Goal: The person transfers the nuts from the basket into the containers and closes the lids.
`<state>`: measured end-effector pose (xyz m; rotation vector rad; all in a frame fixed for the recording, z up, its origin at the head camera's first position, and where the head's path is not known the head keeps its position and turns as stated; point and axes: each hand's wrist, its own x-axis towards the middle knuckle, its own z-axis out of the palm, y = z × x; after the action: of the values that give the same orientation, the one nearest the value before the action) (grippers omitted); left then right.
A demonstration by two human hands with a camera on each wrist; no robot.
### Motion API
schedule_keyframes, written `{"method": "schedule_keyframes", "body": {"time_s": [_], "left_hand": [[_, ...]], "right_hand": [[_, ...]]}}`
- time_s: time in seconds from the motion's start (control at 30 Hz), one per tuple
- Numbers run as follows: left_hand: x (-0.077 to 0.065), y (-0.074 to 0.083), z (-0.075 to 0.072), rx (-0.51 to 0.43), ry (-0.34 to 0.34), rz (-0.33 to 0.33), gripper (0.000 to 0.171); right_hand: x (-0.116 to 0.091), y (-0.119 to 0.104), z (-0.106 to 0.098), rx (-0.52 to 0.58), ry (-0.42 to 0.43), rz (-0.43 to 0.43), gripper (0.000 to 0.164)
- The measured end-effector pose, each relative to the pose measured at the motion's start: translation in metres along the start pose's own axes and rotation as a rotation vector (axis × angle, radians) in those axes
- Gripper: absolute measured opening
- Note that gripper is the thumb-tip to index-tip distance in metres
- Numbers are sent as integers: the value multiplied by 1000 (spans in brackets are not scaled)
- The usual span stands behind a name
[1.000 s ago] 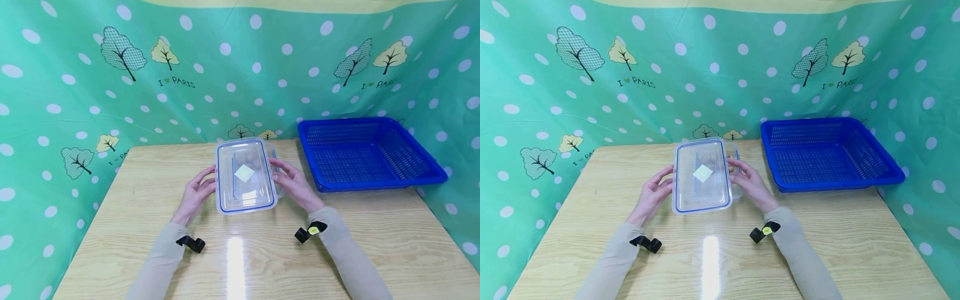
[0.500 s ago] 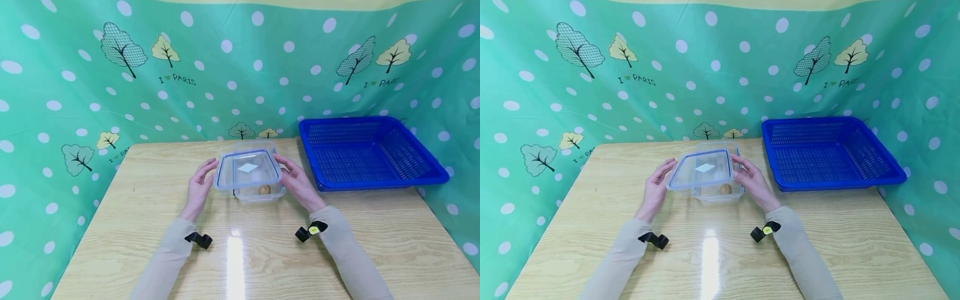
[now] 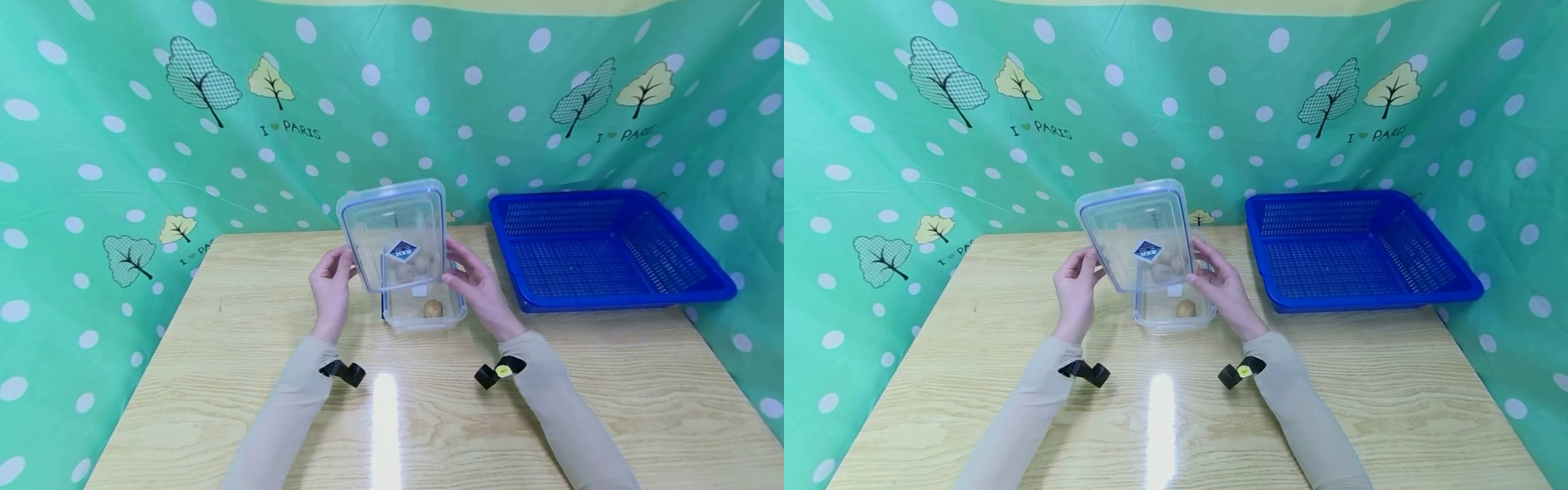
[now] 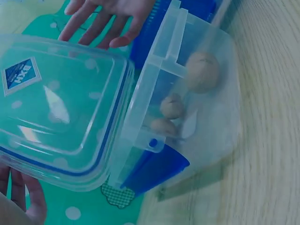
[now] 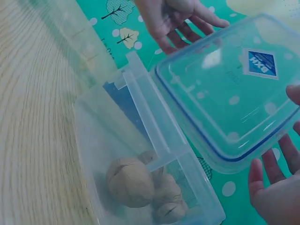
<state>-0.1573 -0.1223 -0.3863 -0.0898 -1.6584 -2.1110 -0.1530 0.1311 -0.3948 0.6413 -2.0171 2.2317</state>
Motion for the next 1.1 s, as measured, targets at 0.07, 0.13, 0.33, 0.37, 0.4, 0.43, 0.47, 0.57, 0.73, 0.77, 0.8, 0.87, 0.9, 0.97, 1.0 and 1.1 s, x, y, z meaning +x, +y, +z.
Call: {"method": "schedule_keyframes", "body": {"time_s": [0.07, 0.13, 0.33, 0.37, 0.4, 0.43, 0.47, 0.57, 0.73, 0.77, 0.8, 0.87, 0.9, 0.97, 1.0, 1.1], "left_hand": [[1, 2, 3, -5, 3, -10, 16], [0, 2, 5, 13, 5, -32, 20], [-3, -7, 3, 55, -3, -131, 23], [-4, -9, 3, 59, -7, -147, 23], [-5, -11, 3, 64, -12, -158, 22], [-6, -14, 3, 68, -15, -168, 21], [-7, -16, 3, 72, -20, -177, 22], [-9, -22, 3, 93, -38, -189, 23], [-13, -26, 1, 123, -85, -225, 24], [-14, -26, 0, 121, -98, -238, 23], [-15, -26, 0, 117, -110, -249, 22], [-16, -25, -2, 94, -136, -279, 22], [-17, -24, -3, 81, -152, -290, 24], [-17, -23, -5, 61, -186, -303, 31], [-18, -22, -6, 48, -204, -304, 34], [-18, -22, -8, 22, -257, -301, 43]], "right_hand": [[0, -1, 1, -16, 29, 11, 56], [-1, 0, 1, -37, 58, 39, 54], [-5, 4, -1, -37, 121, 130, 48], [-5, 5, -2, -44, 126, 140, 48], [-6, 6, -3, -54, 134, 148, 47], [-5, 8, -3, -59, 142, 153, 46], [-5, 9, -4, -65, 152, 153, 45], [-5, 12, -6, -87, 182, 144, 40], [-4, 15, -10, -87, 217, 116, 36], [-4, 15, -11, -87, 217, 116, 36], [-5, 15, -12, -91, 218, 119, 36], [-5, 15, -14, -99, 213, 128, 37], [-6, 15, -15, -106, 209, 136, 37], [-7, 15, -17, -109, 198, 151, 37], [-7, 15, -19, -110, 192, 158, 38], [-8, 15, -21, -112, 175, 177, 39]]}}
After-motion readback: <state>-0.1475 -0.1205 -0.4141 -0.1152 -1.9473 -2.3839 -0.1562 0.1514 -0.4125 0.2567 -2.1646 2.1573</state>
